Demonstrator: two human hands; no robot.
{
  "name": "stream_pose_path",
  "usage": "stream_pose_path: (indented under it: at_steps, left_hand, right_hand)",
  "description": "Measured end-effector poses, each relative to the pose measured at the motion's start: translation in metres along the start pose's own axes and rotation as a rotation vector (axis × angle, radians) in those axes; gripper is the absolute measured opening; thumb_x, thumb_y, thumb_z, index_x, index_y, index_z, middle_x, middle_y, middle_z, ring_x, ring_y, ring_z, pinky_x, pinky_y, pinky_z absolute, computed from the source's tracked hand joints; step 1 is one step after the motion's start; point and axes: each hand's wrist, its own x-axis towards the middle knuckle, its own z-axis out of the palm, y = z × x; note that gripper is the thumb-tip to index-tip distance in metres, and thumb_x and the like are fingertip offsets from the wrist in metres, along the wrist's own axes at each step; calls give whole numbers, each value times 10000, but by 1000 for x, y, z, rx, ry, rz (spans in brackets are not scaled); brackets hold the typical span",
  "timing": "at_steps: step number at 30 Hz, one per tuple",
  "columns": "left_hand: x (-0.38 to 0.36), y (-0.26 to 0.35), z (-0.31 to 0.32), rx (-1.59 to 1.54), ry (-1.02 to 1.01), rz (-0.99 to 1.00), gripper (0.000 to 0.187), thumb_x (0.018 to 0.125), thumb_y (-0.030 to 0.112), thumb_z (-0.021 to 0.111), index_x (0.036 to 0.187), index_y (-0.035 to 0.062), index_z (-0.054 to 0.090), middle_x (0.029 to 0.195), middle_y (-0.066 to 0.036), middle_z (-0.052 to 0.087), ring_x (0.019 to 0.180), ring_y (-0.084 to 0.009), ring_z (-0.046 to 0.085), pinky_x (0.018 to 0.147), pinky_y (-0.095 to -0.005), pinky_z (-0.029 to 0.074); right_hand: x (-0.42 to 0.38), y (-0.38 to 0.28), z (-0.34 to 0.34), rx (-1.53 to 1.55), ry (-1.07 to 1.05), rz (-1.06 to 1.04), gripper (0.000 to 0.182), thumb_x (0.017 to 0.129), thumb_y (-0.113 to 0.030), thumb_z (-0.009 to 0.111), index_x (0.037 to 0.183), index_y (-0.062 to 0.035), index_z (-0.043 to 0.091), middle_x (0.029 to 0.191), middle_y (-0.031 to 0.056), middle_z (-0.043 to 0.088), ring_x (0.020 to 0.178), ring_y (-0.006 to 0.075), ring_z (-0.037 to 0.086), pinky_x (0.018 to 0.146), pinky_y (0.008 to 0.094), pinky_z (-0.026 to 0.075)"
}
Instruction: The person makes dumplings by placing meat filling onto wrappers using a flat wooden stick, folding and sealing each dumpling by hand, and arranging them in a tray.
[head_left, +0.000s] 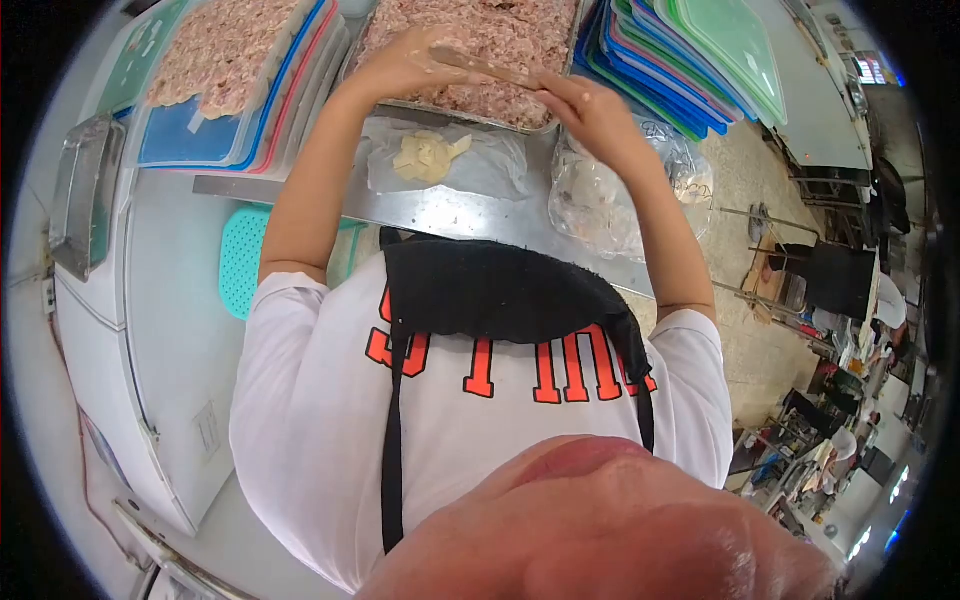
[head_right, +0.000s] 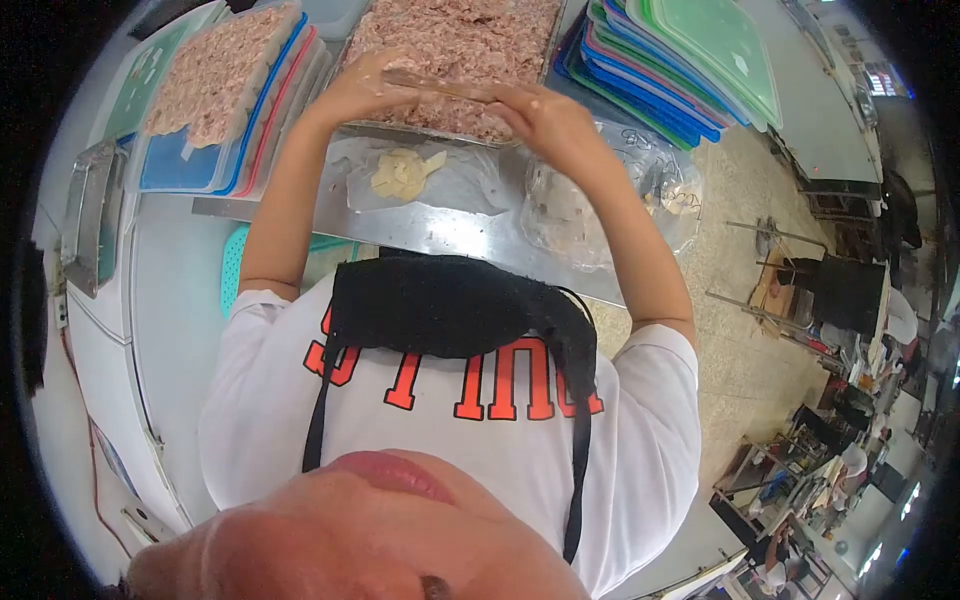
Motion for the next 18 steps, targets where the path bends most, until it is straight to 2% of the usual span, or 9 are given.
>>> stream_pose_path:
  at_steps: [2, 4, 5, 7, 9, 11, 13, 17, 18]
  left_hand:
    - [-11, 7, 0, 144, 106, -2, 612, 727, 380, 793, 1181, 19, 597, 1139, -149, 633, 1088, -283, 588, 936, -371, 445]
    - [-21, 4, 2, 108, 287, 180, 615, 728, 364, 798, 1167, -13, 592, 1082, -144, 651, 1007, -282, 614, 906, -369, 455]
    - [-24, 5, 0, 110, 283, 178, 615, 728, 364, 798, 1167, -13, 592, 1082, -144, 651, 1007, -282, 614, 906, -369, 455]
    - [-26, 13, -7, 149, 288, 256, 575, 730, 413, 778, 1152, 57, 616, 1084, -169, 661, 1025, -287, 624, 898, -361, 470]
    - [-24, 12, -13, 58, 201, 303, 546, 735, 395, 778, 1138, 60, 624, 1085, -159, 659, 1033, -279, 619, 899, -364, 467]
    - [-25, 11, -16, -28, 107, 350, 518, 740, 377, 778, 1124, 62, 631, 1087, -149, 658, 1040, -271, 613, 900, -368, 465]
    - [-31, 11, -19, 138, 187, 347, 458, 749, 332, 777, 1082, 47, 645, 1056, -123, 669, 1020, -258, 623, 896, -361, 471]
    - [-51, 4, -37, 49, 203, 347, 495, 747, 326, 779, 1122, 40, 630, 1100, -149, 651, 1050, -277, 608, 908, -366, 463]
    - [-47, -23, -38, 63, 204, 341, 530, 750, 330, 777, 1161, 39, 612, 1126, -168, 635, 1063, -289, 596, 911, -370, 457]
  right_hand:
    - [-1, 18, -10, -5, -56, 7, 317, 919, -250, 600, 1177, -69, 634, 929, 150, 650, 863, 317, 617, 747, 355, 490]
    - [-3, 22, -26, 103, -23, 33, 326, 923, -249, 598, 1183, -55, 629, 958, 158, 656, 881, 316, 622, 766, 345, 491]
    - [-5, 15, -34, 208, 5, 76, 336, 926, -249, 596, 1188, -41, 624, 986, 166, 662, 899, 315, 628, 785, 335, 493]
    - [-2, -7, -36, 267, -55, 184, 331, 937, -246, 587, 1174, -18, 626, 1024, 182, 664, 928, 303, 637, 819, 319, 486]
    - [-1, -19, -16, 82, -40, -43, 325, 941, -245, 582, 1173, -23, 629, 1002, 170, 666, 892, 287, 638, 802, 297, 485]
    - [-2, -21, -9, 185, -85, 21, 322, 935, -243, 586, 1164, -20, 628, 977, 167, 661, 854, 289, 630, 770, 306, 490]
    - [4, -30, -32, -86, -98, 58, 311, 925, -282, 572, 1145, -72, 636, 923, 156, 654, 819, 352, 629, 724, 422, 501]
    - [3, -67, -25, 7, 73, 95, 309, 918, -285, 580, 1136, -75, 645, 900, 157, 650, 825, 356, 629, 717, 429, 500]
    - [3, -70, -9, 13, 38, 54, 304, 921, -256, 588, 1147, -59, 637, 930, 152, 653, 831, 339, 621, 733, 374, 496]
